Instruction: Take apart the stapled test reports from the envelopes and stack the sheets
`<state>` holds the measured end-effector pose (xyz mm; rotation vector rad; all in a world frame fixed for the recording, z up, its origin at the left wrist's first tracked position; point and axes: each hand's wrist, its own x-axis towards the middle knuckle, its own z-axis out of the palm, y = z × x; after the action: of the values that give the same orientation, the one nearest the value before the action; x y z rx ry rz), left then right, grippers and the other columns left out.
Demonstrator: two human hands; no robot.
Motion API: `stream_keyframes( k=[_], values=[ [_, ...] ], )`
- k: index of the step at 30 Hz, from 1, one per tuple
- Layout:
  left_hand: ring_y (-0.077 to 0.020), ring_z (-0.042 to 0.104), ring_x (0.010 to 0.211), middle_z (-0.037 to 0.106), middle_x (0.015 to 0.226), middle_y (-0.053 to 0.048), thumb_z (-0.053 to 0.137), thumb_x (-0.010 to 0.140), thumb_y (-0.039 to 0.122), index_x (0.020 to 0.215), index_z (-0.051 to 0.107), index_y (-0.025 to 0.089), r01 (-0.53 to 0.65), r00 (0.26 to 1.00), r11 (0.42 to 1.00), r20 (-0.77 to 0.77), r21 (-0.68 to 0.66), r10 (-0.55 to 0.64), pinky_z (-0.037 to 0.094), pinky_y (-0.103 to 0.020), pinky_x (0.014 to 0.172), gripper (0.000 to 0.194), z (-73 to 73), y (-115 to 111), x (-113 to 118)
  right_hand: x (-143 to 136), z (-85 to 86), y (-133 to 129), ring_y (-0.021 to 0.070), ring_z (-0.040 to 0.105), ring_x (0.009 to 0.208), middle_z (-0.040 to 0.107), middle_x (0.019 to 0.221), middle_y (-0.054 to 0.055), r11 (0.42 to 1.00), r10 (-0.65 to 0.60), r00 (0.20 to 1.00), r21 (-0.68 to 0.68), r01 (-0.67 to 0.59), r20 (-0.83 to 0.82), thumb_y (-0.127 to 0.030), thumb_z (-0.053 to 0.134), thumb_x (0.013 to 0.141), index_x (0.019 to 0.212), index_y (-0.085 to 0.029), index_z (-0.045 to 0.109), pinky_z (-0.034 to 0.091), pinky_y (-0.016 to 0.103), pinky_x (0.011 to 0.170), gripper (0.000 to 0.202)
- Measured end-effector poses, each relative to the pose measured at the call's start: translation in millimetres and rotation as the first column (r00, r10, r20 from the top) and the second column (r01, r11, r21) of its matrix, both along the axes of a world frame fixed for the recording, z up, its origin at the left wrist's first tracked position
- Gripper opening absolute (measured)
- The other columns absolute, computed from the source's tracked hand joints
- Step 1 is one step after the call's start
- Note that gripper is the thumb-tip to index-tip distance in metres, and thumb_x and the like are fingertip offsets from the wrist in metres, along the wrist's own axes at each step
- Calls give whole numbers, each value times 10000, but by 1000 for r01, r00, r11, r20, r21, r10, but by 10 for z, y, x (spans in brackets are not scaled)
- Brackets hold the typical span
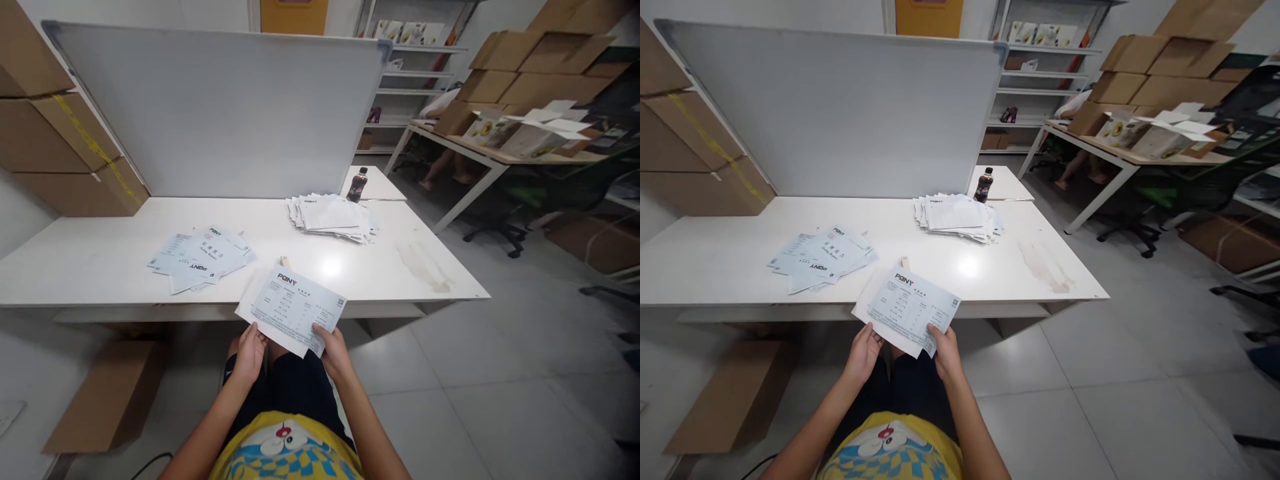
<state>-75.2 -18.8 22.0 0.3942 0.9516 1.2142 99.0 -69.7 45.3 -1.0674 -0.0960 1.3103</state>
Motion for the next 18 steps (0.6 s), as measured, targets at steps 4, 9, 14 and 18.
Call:
stream_keyframes(
  k=[4,9,14,18],
  values=[
    [-178,647,805,726,892,-73,803,611,410,893,700,143,-34,995,997,-96,68,40,485,-289,766,402,12,-3,-6,8,-54,9,296,683,919,745,950,90,999,-46,999,-5,46,-4,-212,811,525,891,-147,693,539,415,862,390],
    [-150,587,637,695,700,-44,772,614,512,774,706,104,40,893,990,-448,135,26,450,-262,616,443,-23,76,-125,17,-107,9,296,688,892,745,940,94,997,-71,997,9,71,-9,-199,795,538,872,-146,700,543,424,849,352],
    [-185,634,713,707,749,-69,645,728,587,807,705,100,-40,869,977,-476,208,137,495,-295,691,497,-16,146,-179,-69,-115,29,313,684,915,742,938,110,999,-28,999,33,29,-35,-194,774,566,873,-140,696,546,436,839,321],
    [-225,650,977,715,996,-117,607,815,487,951,693,112,-251,862,939,-387,234,326,470,-367,933,408,43,207,-203,-155,-143,56,314,687,903,745,904,112,999,-30,997,32,32,-68,-187,754,571,861,-134,690,550,435,822,302]
  ],
)
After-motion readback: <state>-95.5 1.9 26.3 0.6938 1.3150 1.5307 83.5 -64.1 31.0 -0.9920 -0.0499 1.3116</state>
